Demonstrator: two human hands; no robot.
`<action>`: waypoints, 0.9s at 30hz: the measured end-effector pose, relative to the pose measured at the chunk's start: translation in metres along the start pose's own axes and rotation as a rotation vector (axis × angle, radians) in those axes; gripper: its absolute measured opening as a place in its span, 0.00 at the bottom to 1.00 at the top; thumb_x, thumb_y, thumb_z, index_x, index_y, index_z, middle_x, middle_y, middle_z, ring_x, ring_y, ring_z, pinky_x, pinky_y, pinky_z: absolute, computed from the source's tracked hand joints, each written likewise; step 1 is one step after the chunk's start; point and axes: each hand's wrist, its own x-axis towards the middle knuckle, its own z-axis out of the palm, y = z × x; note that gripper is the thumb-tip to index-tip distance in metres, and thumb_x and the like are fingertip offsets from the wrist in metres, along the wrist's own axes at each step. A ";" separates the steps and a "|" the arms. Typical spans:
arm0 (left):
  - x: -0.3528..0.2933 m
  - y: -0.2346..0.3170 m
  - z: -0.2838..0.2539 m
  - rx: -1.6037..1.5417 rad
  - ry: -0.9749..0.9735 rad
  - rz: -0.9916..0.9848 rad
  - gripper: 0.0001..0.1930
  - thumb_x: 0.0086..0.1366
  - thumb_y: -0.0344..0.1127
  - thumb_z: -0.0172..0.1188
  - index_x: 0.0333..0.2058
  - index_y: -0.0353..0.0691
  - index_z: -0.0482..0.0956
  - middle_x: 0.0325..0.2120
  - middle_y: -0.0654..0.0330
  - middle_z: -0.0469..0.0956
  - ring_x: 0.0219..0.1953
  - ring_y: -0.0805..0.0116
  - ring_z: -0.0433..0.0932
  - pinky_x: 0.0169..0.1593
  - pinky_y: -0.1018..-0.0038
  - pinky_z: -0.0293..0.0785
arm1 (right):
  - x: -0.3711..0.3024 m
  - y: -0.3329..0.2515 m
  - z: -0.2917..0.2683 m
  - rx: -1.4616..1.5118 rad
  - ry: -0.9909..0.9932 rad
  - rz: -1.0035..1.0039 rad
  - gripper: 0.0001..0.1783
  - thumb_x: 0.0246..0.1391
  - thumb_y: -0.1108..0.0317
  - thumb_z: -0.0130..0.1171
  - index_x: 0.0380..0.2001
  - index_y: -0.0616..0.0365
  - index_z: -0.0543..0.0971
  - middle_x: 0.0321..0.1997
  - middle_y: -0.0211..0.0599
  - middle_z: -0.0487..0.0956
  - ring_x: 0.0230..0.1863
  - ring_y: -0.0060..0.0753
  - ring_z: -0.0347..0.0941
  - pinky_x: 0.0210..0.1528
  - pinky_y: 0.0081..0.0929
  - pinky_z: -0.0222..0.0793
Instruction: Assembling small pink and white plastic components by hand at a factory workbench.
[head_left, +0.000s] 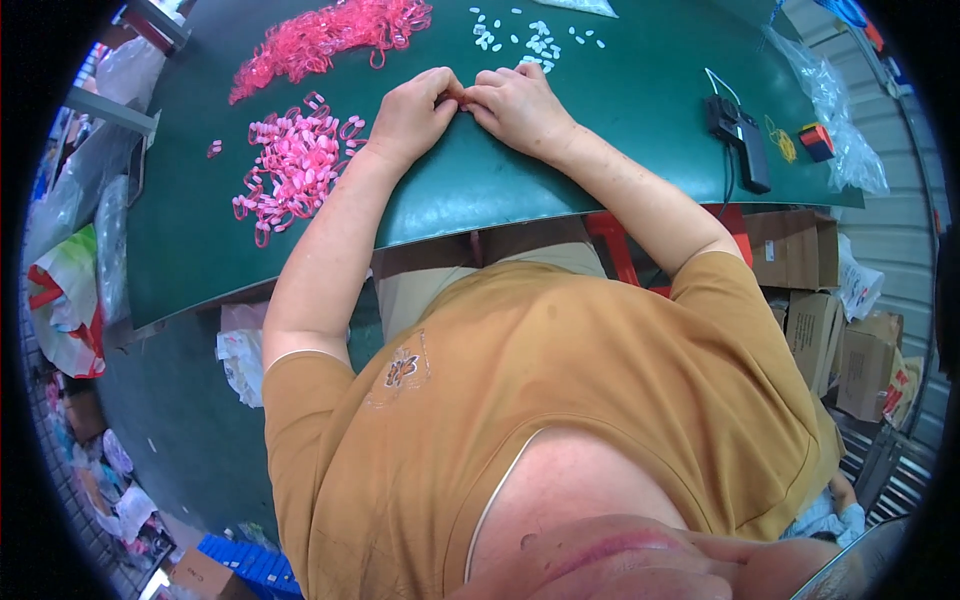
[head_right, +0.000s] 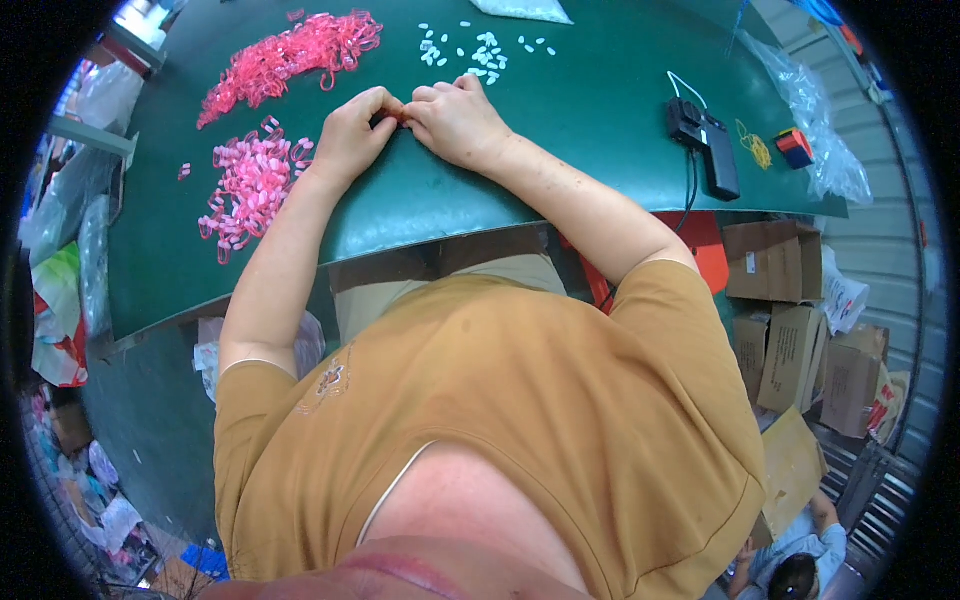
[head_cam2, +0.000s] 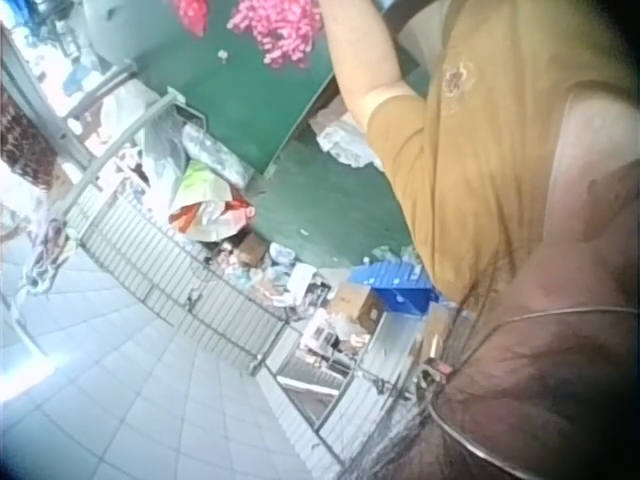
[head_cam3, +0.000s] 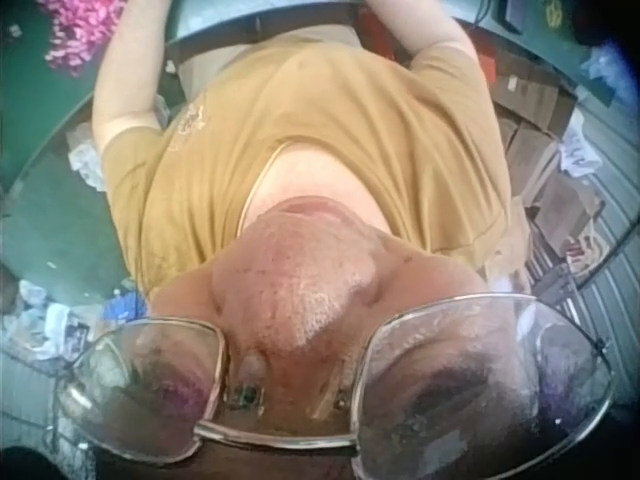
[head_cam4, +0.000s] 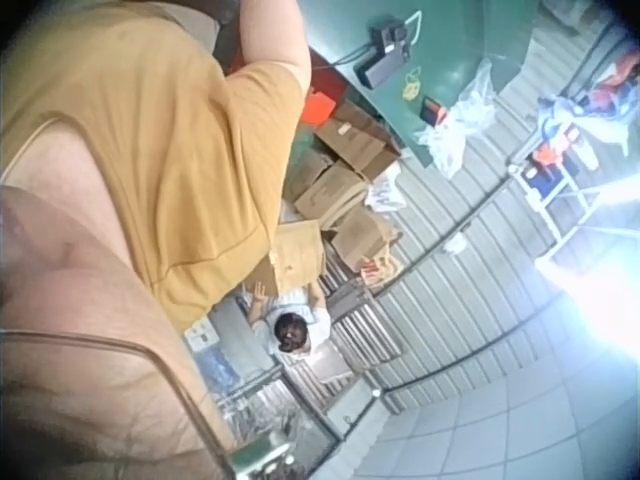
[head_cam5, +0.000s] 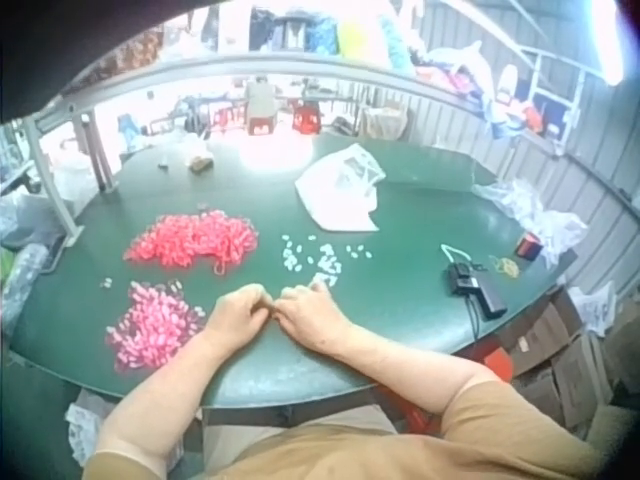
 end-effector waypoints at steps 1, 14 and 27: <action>0.000 0.000 0.000 0.004 0.003 0.005 0.04 0.64 0.29 0.63 0.37 0.41 0.79 0.37 0.56 0.84 0.40 0.52 0.85 0.43 0.61 0.82 | -0.001 -0.001 0.002 -0.012 0.013 -0.003 0.09 0.66 0.57 0.61 0.41 0.44 0.87 0.39 0.28 0.81 0.48 0.34 0.81 0.55 0.44 0.65; -0.002 -0.002 -0.002 -0.148 -0.005 -0.104 0.06 0.65 0.30 0.66 0.40 0.41 0.81 0.36 0.54 0.85 0.38 0.55 0.85 0.43 0.64 0.81 | 0.009 0.011 -0.001 0.390 -0.013 0.154 0.17 0.58 0.55 0.71 0.45 0.52 0.86 0.42 0.38 0.84 0.43 0.42 0.84 0.44 0.39 0.79; 0.001 -0.006 -0.007 -0.102 -0.007 -0.340 0.17 0.69 0.40 0.64 0.53 0.42 0.76 0.34 0.53 0.86 0.39 0.49 0.86 0.46 0.55 0.81 | 0.139 -0.033 -0.034 0.684 -0.052 0.114 0.18 0.64 0.61 0.70 0.51 0.61 0.86 0.48 0.33 0.86 0.46 0.26 0.83 0.51 0.27 0.79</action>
